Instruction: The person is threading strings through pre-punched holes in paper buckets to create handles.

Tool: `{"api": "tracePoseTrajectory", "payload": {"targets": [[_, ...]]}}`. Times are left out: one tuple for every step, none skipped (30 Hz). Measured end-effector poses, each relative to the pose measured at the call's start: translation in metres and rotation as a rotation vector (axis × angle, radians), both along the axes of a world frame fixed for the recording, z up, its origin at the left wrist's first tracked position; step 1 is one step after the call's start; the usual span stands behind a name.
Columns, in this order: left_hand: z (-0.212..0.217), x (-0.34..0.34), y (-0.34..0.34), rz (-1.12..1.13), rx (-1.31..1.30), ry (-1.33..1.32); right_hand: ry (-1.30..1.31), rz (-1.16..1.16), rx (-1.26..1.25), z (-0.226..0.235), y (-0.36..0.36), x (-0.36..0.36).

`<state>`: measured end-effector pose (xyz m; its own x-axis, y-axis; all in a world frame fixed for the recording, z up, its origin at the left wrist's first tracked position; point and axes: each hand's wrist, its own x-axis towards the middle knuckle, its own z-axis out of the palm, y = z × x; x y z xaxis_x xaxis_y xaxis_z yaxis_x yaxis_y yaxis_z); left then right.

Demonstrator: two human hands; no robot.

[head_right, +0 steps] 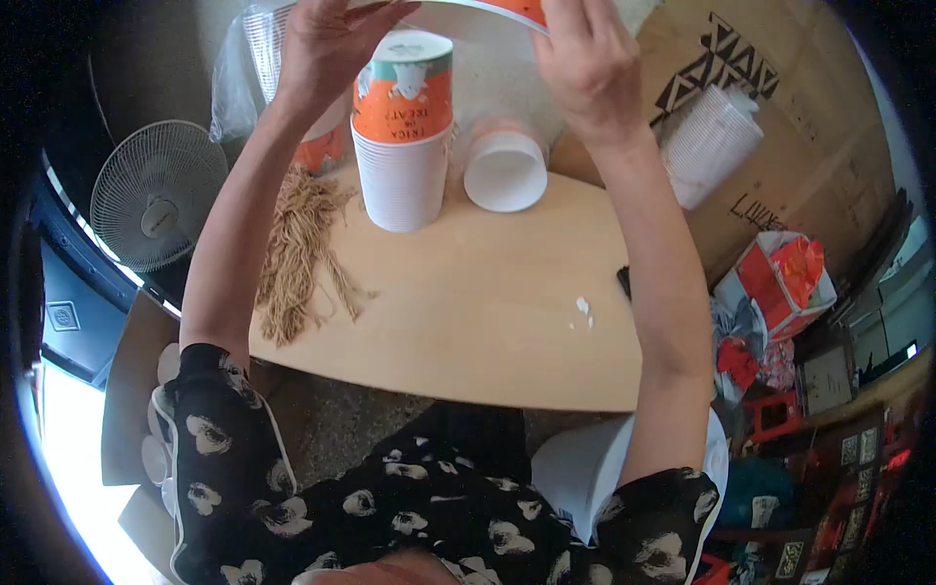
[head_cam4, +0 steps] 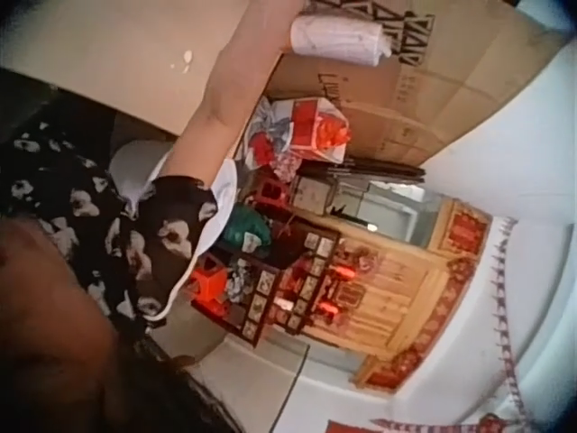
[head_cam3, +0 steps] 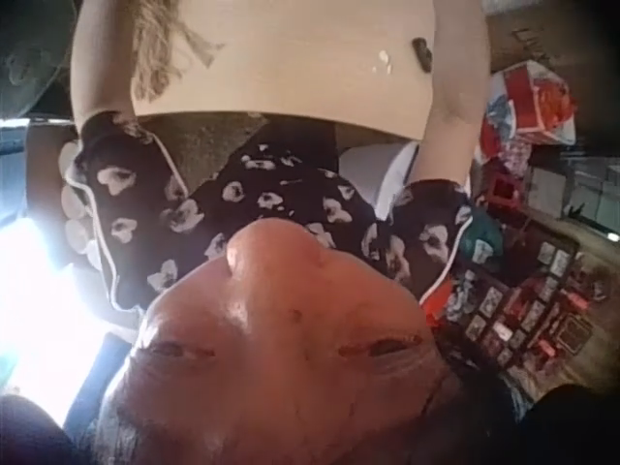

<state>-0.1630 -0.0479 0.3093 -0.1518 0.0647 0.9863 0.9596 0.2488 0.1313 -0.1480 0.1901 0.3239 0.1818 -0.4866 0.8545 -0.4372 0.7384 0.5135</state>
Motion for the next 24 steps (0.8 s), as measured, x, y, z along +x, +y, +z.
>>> {"api": "tracePoseTrajectory", "payload": {"targets": [[0.004,-0.01,-0.008,0.073,-0.013,-0.017,-0.094,0.058,-0.026,0.002,-0.004,-0.018],[0.006,-0.019,-0.015,0.149,-0.028,-0.034,-0.188,0.119,-0.054,0.004,-0.011,-0.031],[0.005,-0.026,-0.02,0.187,-0.018,-0.012,-0.03,0.07,-0.013,0.008,-0.022,-0.049],[0.002,-0.038,-0.031,0.265,-0.076,-0.06,-0.018,0.082,-0.012,0.007,-0.03,-0.059],[-0.003,-0.053,-0.041,0.334,-0.128,-0.104,-0.015,0.11,-0.004,0.007,-0.034,-0.068],[-0.013,-0.074,-0.047,0.23,-0.033,0.097,-0.017,0.15,-0.004,0.006,-0.041,-0.078],[-0.011,-0.074,-0.049,0.274,-0.046,0.184,0.062,0.191,0.005,0.009,-0.043,-0.086],[-0.012,-0.069,-0.05,0.319,-0.058,0.272,0.075,0.19,0.005,0.013,-0.045,-0.088],[-0.015,-0.065,-0.056,0.262,-0.064,0.216,0.051,0.211,-0.047,0.014,-0.046,-0.088],[-0.018,-0.063,-0.059,0.054,0.051,0.156,0.027,0.233,-0.096,0.016,-0.046,-0.086],[-0.021,-0.063,-0.065,-0.155,0.157,0.095,0.041,0.23,-0.099,0.018,-0.047,-0.087],[-0.029,-0.068,-0.081,-0.294,0.223,-0.115,0.05,0.29,-0.192,0.019,-0.046,-0.088],[-0.034,-0.073,-0.087,-0.481,0.314,-0.246,0.053,0.355,-0.285,0.02,-0.048,-0.091],[-0.038,-0.079,-0.091,-0.669,0.402,-0.38,0.006,0.519,-0.411,0.018,-0.052,-0.097],[-0.039,-0.088,-0.094,-0.594,0.355,-0.523,0.013,0.519,-0.412,0.016,-0.051,-0.104],[-0.034,-0.091,-0.097,-0.586,0.353,-0.521,0.002,0.555,-0.418,0.013,-0.054,-0.109],[-0.027,-0.096,-0.099,-0.663,0.331,-0.614,-0.01,0.591,-0.423,0.011,-0.058,-0.113],[-0.022,-0.101,-0.101,-0.74,0.309,-0.709,-0.08,0.632,-0.448,0.005,-0.063,-0.117],[-0.013,-0.103,-0.098,-0.688,0.233,-0.766,-0.086,0.635,-0.45,0.001,-0.068,-0.121],[-0.004,-0.103,-0.093,-0.667,0.133,-0.729,-0.088,0.628,-0.398,-0.001,-0.071,-0.123],[0.005,-0.104,-0.091,-0.646,0.033,-0.693,-0.09,0.621,-0.347,-0.003,-0.073,-0.125],[0.015,-0.11,-0.096,-0.802,-0.004,-0.666,-0.08,0.613,-0.295,-0.005,-0.074,-0.132],[0.018,-0.12,-0.102,-0.8,-0.003,-0.671,-0.083,0.614,-0.297,-0.007,-0.078,-0.136],[0.021,-0.129,-0.108,-1.036,0.094,-0.762,-0.111,0.636,-0.311,-0.01,-0.082,-0.139]]}}
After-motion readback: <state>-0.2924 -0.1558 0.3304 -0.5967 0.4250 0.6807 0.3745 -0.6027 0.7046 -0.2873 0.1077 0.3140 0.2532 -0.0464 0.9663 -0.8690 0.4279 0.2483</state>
